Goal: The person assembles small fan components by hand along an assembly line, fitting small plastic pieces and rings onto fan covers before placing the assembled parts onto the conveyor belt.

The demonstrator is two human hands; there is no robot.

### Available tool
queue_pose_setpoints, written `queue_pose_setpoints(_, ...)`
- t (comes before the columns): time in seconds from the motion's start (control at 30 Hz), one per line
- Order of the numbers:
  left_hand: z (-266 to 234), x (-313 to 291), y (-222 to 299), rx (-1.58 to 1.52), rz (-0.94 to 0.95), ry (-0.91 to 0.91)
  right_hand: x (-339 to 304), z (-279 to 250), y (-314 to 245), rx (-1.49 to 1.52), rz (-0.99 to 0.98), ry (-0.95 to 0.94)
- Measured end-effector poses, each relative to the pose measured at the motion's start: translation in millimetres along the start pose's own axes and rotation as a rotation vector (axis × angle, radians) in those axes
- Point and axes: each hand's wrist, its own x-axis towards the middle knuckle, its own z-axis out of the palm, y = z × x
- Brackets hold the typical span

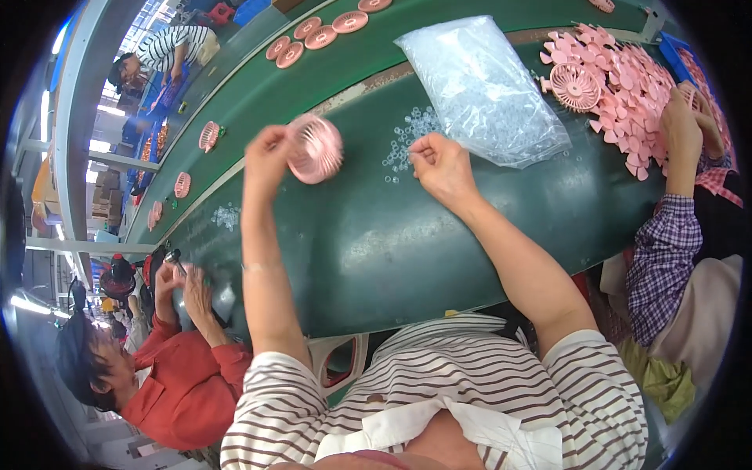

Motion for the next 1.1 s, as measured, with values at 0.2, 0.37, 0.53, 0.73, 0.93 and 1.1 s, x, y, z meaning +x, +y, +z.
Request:
queue_pose_setpoints(0.2, 73, -113, 44, 0.280, 0.141, -0.161, -3, 7, 8, 0.013, -0.069, -0.061)
queue_pose_setpoints(0.37, 91, -129, 31, 0.228, 0.181, 0.013, -3, 3, 14, -0.057, -0.087, -0.061)
queue_pose_setpoints(0.53, 75, -135, 21, 0.259, 0.066, 0.001, -4, 1, 14, -0.097, -0.147, -0.071)
queue_pose_setpoints(0.73, 82, -136, 24, 0.211, 0.010, 0.003, -6, -2, 3, -0.098, -0.121, -0.038)
queue_pose_setpoints(0.93, 81, -136, 26, 0.090, -0.045, -0.007, -2, -1, 8, -0.070, -0.098, -0.040)
queue_pose_setpoints(1.1, 84, -137, 25, 0.062, -0.013, -0.017, -3, 4, 1, -0.015, -0.044, -0.010)
